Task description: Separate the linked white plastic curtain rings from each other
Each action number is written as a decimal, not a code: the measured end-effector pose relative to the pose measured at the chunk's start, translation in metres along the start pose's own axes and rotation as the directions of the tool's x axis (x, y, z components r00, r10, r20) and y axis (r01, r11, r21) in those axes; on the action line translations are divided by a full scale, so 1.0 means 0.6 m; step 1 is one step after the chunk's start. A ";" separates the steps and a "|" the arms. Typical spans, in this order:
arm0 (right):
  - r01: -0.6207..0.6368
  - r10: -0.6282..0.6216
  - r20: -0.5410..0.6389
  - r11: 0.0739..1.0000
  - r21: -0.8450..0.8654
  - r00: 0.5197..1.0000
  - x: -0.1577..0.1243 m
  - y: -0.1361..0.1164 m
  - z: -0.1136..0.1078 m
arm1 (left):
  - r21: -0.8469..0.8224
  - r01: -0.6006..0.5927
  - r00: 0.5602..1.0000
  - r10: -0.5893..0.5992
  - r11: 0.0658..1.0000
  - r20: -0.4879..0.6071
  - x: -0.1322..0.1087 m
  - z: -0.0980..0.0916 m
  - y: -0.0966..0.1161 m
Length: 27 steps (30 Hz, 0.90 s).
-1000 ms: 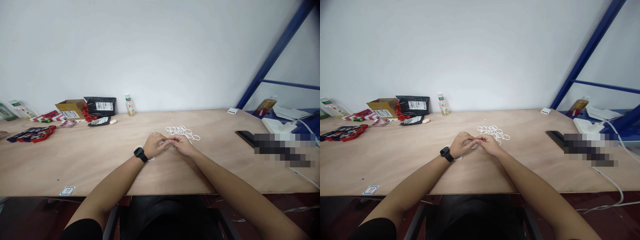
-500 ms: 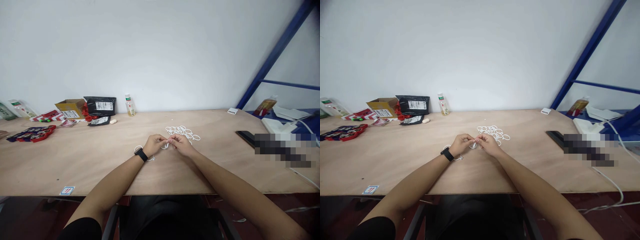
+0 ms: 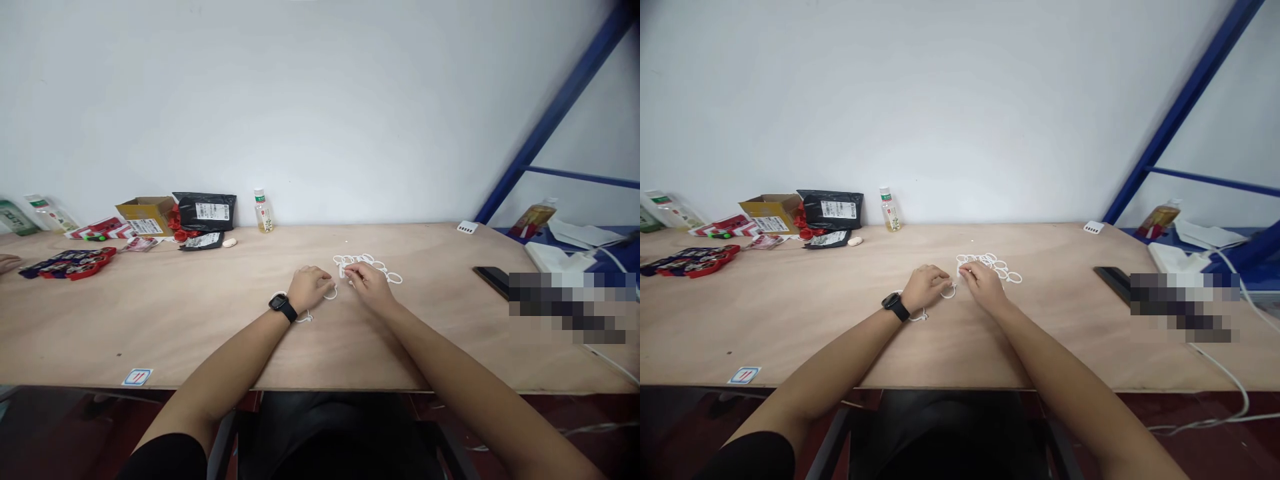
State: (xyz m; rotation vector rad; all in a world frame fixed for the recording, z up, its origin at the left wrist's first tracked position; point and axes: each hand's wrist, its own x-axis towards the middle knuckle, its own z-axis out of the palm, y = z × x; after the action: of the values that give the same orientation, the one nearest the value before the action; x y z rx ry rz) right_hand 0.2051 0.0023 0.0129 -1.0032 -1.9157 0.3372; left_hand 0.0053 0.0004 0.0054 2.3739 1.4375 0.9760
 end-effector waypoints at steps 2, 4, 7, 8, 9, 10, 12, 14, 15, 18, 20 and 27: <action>0.035 -0.034 0.007 0.993 -0.115 0.999 0.004 0.013 -0.010 | 0.147 0.036 0.997 -0.046 0.988 0.062 -0.004 0.004 -0.006; -0.009 0.012 0.020 0.982 -0.186 1.000 0.005 0.028 -0.016 | 0.218 0.048 0.991 -0.073 0.975 0.108 -0.007 0.008 -0.010; -0.090 0.104 0.063 0.976 -0.197 0.993 0.004 0.038 -0.013 | 0.228 0.044 0.991 -0.072 0.973 0.114 -0.008 0.009 -0.010; -0.106 0.123 0.088 0.979 -0.174 0.989 0.002 0.037 -0.010 | 0.218 0.048 0.993 -0.070 0.975 0.095 -0.007 0.008 -0.009; -0.122 0.138 0.115 0.983 -0.138 0.984 0.000 0.033 -0.006 | 0.203 0.053 0.995 -0.068 0.978 0.067 -0.006 0.006 -0.007; -0.141 0.153 0.138 0.986 -0.093 0.978 -0.002 0.028 -0.001 | 0.183 0.059 0.997 -0.066 0.981 0.032 -0.005 0.004 -0.005; -0.199 0.195 0.176 0.980 0.007 0.965 -0.005 0.016 0.007 | 0.139 0.057 0.997 -0.051 0.989 -0.049 -0.003 -0.001 0.000; -0.270 0.242 0.216 0.957 0.110 0.946 -0.007 0.006 0.013 | 0.104 0.028 0.993 -0.015 0.994 -0.119 -0.002 -0.004 0.004; -0.301 0.261 0.229 0.940 0.162 0.938 -0.008 0.004 0.015 | 0.092 0.002 0.990 0.011 0.996 -0.142 -0.002 -0.006 0.006; -0.359 0.295 0.241 0.886 0.294 0.925 -0.007 0.005 0.018 | 0.063 -0.088 0.983 0.097 0.994 -0.158 -0.003 -0.008 0.011; -0.380 0.314 0.233 0.859 0.343 0.920 -0.006 0.008 0.018 | 0.024 -0.128 0.979 0.130 0.991 -0.156 -0.004 -0.007 0.012; -0.320 0.279 0.168 0.892 0.320 0.945 -0.008 0.013 0.019 | -0.278 -0.159 0.986 0.140 0.947 -0.087 -0.007 -0.001 0.012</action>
State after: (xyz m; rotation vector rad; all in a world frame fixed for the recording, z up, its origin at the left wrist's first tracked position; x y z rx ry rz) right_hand 0.2009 0.0054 -0.0006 -1.0574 -1.7198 0.8982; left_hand 0.0088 -0.0067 0.0078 2.2796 1.0629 1.2192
